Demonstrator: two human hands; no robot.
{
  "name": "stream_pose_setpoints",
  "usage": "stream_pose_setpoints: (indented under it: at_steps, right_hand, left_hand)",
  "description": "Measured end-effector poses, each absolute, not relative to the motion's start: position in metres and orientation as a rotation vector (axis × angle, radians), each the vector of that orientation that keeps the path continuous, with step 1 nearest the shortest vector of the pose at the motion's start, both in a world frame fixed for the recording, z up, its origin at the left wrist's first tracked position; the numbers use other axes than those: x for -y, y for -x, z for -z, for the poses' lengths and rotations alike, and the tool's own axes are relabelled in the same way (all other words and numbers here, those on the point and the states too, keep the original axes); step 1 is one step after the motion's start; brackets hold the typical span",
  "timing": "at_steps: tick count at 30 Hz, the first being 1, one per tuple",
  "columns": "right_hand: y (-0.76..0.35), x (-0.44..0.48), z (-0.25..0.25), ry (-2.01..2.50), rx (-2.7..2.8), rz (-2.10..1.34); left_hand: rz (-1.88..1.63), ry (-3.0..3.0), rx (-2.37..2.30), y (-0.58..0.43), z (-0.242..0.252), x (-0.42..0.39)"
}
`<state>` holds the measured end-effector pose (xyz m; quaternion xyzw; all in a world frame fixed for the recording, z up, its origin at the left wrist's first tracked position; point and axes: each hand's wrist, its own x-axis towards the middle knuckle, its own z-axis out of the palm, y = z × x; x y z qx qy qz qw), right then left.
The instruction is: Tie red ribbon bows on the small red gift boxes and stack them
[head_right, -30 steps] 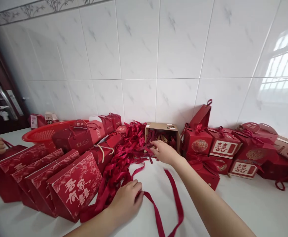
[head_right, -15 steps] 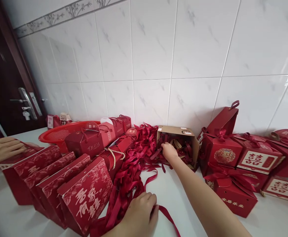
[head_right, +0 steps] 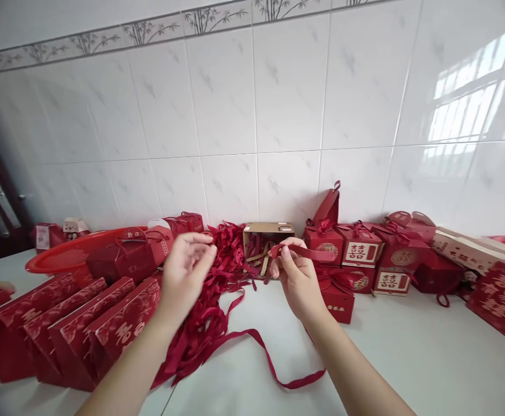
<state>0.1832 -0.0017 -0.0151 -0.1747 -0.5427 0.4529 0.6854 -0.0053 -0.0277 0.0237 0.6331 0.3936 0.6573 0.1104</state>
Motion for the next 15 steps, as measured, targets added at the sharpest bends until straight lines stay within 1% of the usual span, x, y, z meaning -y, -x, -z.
stream_pose_setpoints:
  at_steps: [2, 4, 9, 15]
  right_hand:
    - [-0.189, 0.023, 0.001, 0.19, 1.18, -1.144]
    - [-0.192, 0.042, -0.008, 0.086, 1.207, -1.218]
    - [-0.192, 0.074, -0.011, -0.059, 1.317, -1.335]
    - [-0.195, 0.088, -0.007, -0.079, 1.435, -1.352]
  left_hand:
    - [-1.86, -1.687, -1.011, -0.005, -0.055, 0.046]
    - [-1.719, -1.658, -0.903, -0.015, -0.071, 0.07]
    - [-1.295, -1.848, -0.824, -0.037, -0.065, 0.12]
    - [-1.236, -1.906, -0.828, -0.048, -0.065, 0.134]
